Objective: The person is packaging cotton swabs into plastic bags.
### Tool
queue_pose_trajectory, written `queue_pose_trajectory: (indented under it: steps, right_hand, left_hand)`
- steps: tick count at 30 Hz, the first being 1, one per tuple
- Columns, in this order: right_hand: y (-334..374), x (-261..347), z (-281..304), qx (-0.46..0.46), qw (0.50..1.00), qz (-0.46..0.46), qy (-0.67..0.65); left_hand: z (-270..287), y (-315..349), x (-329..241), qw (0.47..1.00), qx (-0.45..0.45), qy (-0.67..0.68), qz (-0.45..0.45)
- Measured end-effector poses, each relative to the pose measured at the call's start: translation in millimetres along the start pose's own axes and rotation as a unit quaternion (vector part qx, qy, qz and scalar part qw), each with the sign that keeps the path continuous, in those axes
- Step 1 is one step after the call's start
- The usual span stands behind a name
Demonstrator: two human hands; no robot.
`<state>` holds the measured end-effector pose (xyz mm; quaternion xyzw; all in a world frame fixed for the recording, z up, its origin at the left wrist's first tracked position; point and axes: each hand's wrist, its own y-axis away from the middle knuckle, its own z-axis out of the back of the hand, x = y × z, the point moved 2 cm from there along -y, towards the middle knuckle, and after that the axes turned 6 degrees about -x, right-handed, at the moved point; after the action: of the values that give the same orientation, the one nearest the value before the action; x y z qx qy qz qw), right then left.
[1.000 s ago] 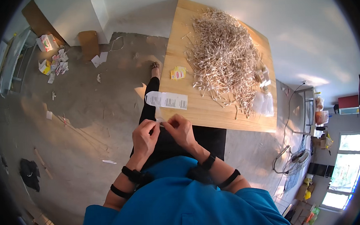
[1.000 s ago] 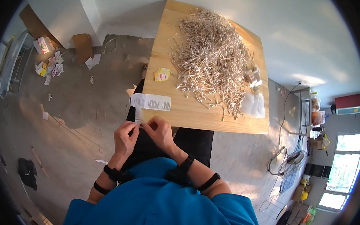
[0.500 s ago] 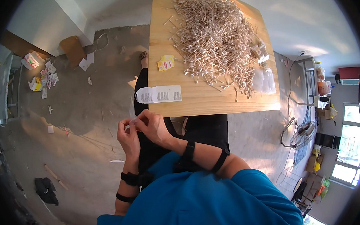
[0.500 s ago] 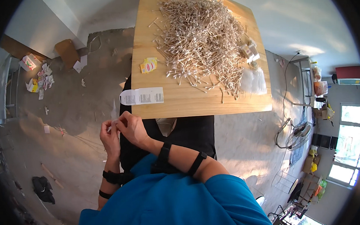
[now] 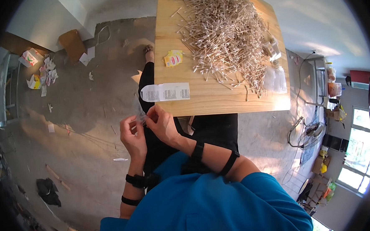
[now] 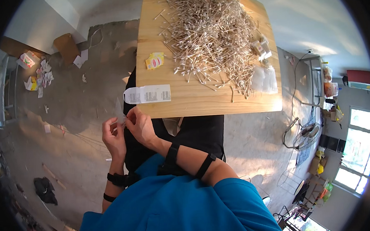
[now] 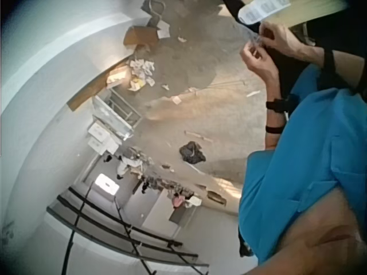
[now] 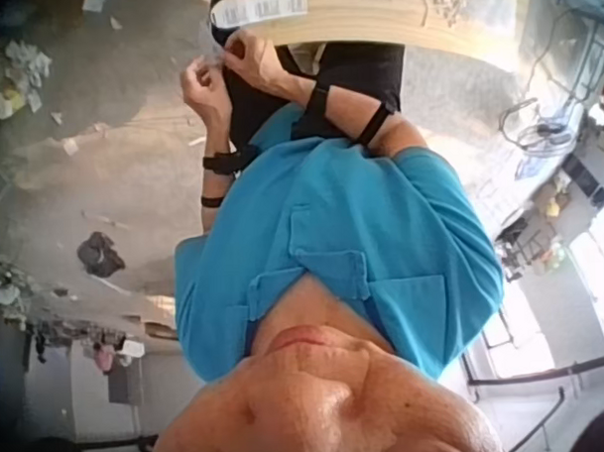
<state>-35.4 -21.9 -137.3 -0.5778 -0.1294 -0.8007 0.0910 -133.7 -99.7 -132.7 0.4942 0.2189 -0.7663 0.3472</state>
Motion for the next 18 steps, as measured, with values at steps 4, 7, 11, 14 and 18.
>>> queue_pose_trajectory:
  steps: [4, 7, 11, 14, 18]
  right_hand:
    - [-2.9, -12.2, -5.1, 0.057, 0.987, -0.109, -0.106]
    - [-5.2, -21.9, -12.2, 0.071, 0.969, -0.14, -0.188]
    - [-7.8, -29.9, -22.6, 0.094, 0.953, -0.174, -0.228]
    - [-7.3, -35.4, -24.5, 0.108, 0.952, -0.185, -0.217]
    - [-7.3, -37.3, -22.5, 0.108, 0.952, -0.189, -0.216]
  left_hand:
    - [-7.8, 6.4, 11.8, 0.976, 0.024, 0.154, 0.151]
    - [-8.4, 5.1, 12.7, 0.947, -0.009, 0.265, 0.182]
    - [-6.3, 1.1, 38.3, 0.95, -0.024, 0.251, 0.182]
    - [-9.1, -1.9, 37.2, 0.956, -0.055, 0.229, 0.174]
    - [-9.9, 1.4, 33.5, 0.935, -0.064, 0.273, 0.217]
